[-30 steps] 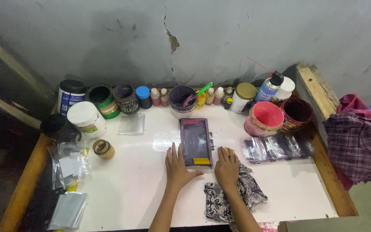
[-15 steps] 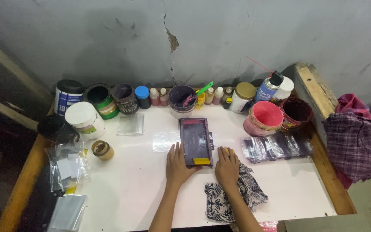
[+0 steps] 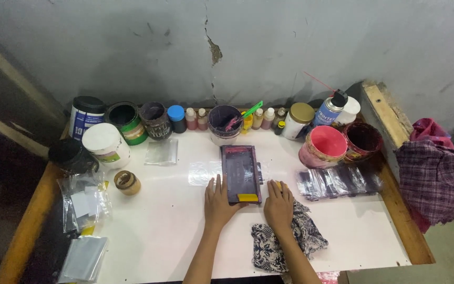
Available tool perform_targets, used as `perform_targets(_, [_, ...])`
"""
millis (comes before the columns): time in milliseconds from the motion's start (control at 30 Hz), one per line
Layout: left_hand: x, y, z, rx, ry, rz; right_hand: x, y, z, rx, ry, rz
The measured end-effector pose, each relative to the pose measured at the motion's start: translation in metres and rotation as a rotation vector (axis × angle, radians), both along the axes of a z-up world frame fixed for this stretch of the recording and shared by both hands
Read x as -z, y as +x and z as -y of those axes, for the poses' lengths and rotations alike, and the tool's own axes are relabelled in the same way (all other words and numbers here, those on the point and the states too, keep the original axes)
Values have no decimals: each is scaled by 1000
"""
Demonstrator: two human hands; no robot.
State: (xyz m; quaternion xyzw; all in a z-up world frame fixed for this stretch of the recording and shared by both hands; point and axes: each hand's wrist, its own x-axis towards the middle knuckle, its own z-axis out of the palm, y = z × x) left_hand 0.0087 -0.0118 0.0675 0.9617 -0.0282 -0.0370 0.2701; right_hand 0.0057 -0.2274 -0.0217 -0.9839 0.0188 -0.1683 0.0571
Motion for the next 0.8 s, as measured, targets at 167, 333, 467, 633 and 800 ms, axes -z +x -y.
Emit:
perform_targets(167, [-2, -2, 1, -2, -4, 0, 0, 0, 0, 2, 7, 15])
perform_targets(333, [-1, -2, 0, 5, 1, 4, 0, -1, -1, 7, 13, 21])
perform_targets(467, [-3, -3, 0, 5, -15, 9, -2, -1, -1, 11, 0, 39])
perform_targets(633, [-4, -3, 0, 3, -15, 2, -4, -2, -3, 27, -15, 27])
perform_targets(800, [-2, -2, -1, -1, -21, 11, -5, -1, -3, 37, 24, -3])
